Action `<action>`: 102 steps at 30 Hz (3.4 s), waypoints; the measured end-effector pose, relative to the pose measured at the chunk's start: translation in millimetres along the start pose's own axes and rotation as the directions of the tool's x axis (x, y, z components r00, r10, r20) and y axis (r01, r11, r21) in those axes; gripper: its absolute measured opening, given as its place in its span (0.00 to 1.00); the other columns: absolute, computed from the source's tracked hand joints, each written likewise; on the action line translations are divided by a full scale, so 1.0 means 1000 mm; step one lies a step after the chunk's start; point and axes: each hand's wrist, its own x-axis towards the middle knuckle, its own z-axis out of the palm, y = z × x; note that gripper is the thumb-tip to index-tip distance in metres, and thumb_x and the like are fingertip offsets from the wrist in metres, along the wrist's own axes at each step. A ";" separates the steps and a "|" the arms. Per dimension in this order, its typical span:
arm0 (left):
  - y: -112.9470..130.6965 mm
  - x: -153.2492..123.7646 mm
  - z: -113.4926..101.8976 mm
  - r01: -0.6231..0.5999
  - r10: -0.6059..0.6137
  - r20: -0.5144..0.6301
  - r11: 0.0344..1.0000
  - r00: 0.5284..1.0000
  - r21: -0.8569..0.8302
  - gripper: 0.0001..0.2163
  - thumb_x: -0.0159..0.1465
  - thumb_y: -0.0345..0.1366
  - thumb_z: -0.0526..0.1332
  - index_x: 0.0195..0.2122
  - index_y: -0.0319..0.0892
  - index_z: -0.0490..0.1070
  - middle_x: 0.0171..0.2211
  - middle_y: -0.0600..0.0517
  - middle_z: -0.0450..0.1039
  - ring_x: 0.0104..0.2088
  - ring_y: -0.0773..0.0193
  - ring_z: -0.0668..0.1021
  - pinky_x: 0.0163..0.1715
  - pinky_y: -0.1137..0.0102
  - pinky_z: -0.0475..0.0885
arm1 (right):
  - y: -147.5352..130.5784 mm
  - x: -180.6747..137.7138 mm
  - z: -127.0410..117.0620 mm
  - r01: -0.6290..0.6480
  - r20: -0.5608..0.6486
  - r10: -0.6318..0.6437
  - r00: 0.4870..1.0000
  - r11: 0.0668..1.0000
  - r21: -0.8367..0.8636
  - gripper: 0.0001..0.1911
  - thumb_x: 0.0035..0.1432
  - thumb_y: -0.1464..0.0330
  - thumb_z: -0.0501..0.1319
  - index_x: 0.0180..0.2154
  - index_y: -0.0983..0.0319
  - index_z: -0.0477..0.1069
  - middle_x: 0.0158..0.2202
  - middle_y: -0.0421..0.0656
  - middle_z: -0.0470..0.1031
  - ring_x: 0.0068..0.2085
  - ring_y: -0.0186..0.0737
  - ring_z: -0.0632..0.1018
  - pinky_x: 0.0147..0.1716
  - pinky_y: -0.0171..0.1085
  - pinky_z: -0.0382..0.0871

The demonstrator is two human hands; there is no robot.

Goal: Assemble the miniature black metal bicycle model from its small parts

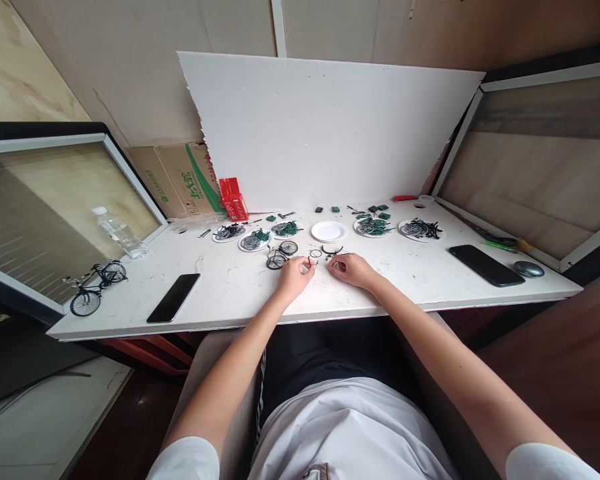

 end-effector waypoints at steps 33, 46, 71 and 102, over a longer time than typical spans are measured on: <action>0.024 -0.001 -0.009 0.319 -0.291 0.134 0.824 0.947 -0.468 0.15 0.57 0.46 0.71 0.33 0.38 0.80 0.39 0.42 0.83 0.20 0.72 0.71 0.24 0.71 0.69 | -0.017 0.003 0.005 0.075 -0.213 0.020 0.977 0.900 0.430 0.19 0.70 0.50 0.53 0.40 0.59 0.68 0.33 0.43 0.72 0.32 0.40 0.69 0.34 0.39 0.65; 0.026 -0.004 -0.004 0.347 -0.288 0.193 0.795 0.938 -0.498 0.14 0.55 0.45 0.73 0.32 0.38 0.79 0.38 0.44 0.83 0.20 0.72 0.71 0.23 0.71 0.68 | -0.021 0.003 0.003 -0.084 0.014 0.134 0.991 0.531 0.843 0.22 0.64 0.45 0.61 0.37 0.56 0.63 0.27 0.34 0.53 0.27 0.33 0.57 0.27 0.35 0.55; 0.024 -0.003 -0.001 0.359 -0.290 0.212 0.771 0.933 -0.526 0.18 0.50 0.48 0.76 0.32 0.38 0.79 0.37 0.43 0.83 0.20 0.72 0.70 0.23 0.72 0.69 | -0.013 0.006 0.019 0.088 -0.210 0.007 0.978 0.893 0.442 0.14 0.69 0.56 0.53 0.39 0.58 0.68 0.39 0.46 0.75 0.43 0.46 0.73 0.46 0.46 0.67; 0.022 -0.004 0.000 0.352 -0.276 0.221 0.783 0.935 -0.513 0.18 0.50 0.47 0.76 0.34 0.38 0.80 0.37 0.43 0.83 0.21 0.72 0.70 0.24 0.71 0.70 | -0.011 0.007 0.022 0.061 -0.192 0.027 0.981 0.897 0.437 0.12 0.67 0.57 0.54 0.39 0.58 0.68 0.40 0.47 0.76 0.43 0.46 0.74 0.47 0.46 0.68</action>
